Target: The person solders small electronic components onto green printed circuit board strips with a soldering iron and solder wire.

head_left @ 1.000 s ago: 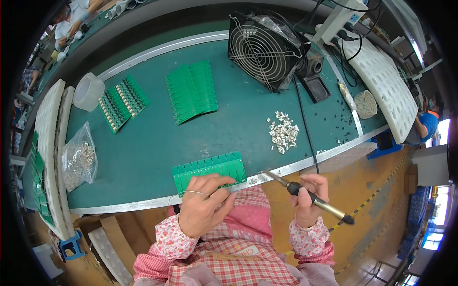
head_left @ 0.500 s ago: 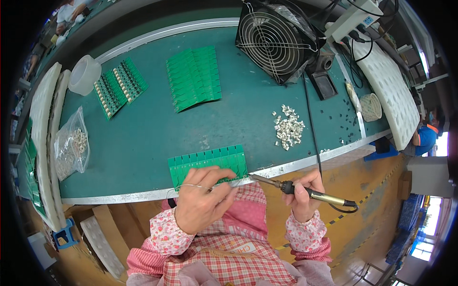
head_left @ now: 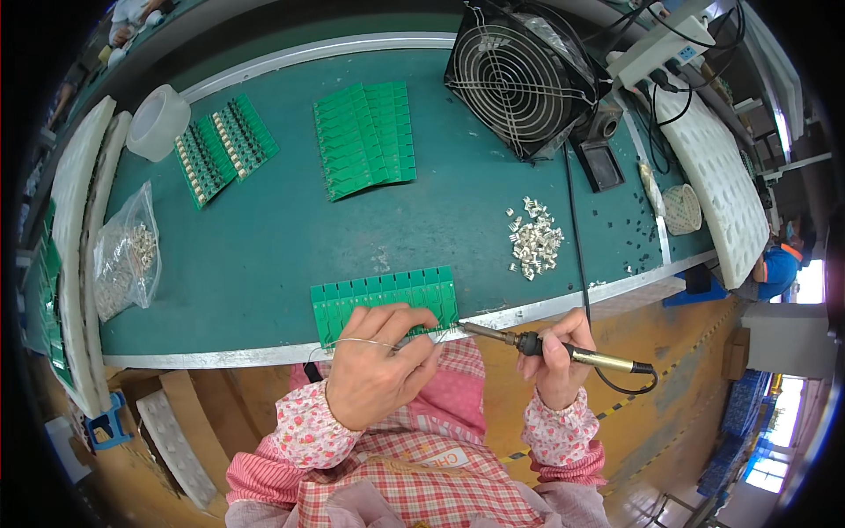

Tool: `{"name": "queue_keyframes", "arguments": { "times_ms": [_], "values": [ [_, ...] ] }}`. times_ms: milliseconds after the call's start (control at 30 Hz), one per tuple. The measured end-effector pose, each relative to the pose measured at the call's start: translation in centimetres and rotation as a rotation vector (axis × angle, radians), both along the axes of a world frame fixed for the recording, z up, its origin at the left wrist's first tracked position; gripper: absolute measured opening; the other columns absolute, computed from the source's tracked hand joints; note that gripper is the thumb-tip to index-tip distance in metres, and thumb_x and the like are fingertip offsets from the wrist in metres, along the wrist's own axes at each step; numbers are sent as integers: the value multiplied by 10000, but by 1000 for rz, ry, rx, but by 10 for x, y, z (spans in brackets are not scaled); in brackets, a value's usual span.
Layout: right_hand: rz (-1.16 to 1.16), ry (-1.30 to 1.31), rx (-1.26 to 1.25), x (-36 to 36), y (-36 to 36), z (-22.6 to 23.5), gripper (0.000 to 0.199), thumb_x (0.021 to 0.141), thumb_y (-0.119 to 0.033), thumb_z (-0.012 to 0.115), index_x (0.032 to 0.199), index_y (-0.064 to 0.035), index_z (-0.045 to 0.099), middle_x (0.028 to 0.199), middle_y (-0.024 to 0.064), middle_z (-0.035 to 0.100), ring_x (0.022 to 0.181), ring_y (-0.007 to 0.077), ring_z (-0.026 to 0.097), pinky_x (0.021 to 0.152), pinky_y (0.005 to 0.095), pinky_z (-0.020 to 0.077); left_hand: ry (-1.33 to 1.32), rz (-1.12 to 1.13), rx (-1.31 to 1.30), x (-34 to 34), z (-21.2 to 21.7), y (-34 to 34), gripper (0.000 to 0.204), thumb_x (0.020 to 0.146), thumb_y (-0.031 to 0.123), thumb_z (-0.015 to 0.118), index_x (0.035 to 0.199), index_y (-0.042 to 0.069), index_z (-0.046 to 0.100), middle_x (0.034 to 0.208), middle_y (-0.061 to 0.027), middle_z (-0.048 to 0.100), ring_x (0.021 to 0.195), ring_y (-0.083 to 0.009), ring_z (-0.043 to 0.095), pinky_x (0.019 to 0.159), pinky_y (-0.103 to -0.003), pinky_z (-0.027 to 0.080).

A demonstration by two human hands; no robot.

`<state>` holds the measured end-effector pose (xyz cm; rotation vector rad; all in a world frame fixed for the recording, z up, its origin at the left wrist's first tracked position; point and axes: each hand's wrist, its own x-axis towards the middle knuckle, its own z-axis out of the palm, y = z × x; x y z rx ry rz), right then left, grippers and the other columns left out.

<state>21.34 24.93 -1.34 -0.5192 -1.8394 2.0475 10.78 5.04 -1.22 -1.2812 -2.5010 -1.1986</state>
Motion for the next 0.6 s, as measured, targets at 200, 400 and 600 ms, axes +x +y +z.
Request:
{"name": "queue_keyframes", "arguments": {
  "times_ms": [200, 400, 600],
  "values": [
    [-62, -29, 107, -3, -2, -2, 180, 862, -142, 547, 817, -47, 401, 595, 70, 544, 451, 76, 491, 421, 197, 401, 13, 14, 8, -1, -3, 2, 175, 651, 61, 700, 655, 74, 526, 935, -27, 621, 848, -237, 577, 685, -355, 400],
    [-191, 52, 136, -1, -5, -4, 192, 851, -156, 559, 823, -49, 402, 598, 70, 541, 444, 75, 474, 415, 197, 389, -11, 13, -3, -4, 2, -6, 167, 656, 59, 689, 626, 78, 526, 938, -4, 644, 838, -183, 601, 732, -345, 385],
    [-236, 42, 223, -7, -20, -3, 255, 853, -239, 535, 786, -42, 388, 525, 61, 497, 379, 81, 427, 354, 198, 342, -38, -13, -9, -5, 3, -13, 139, 695, 79, 688, 671, 87, 551, 939, 9, 632, 859, -158, 607, 774, -351, 374]
  ]
}}
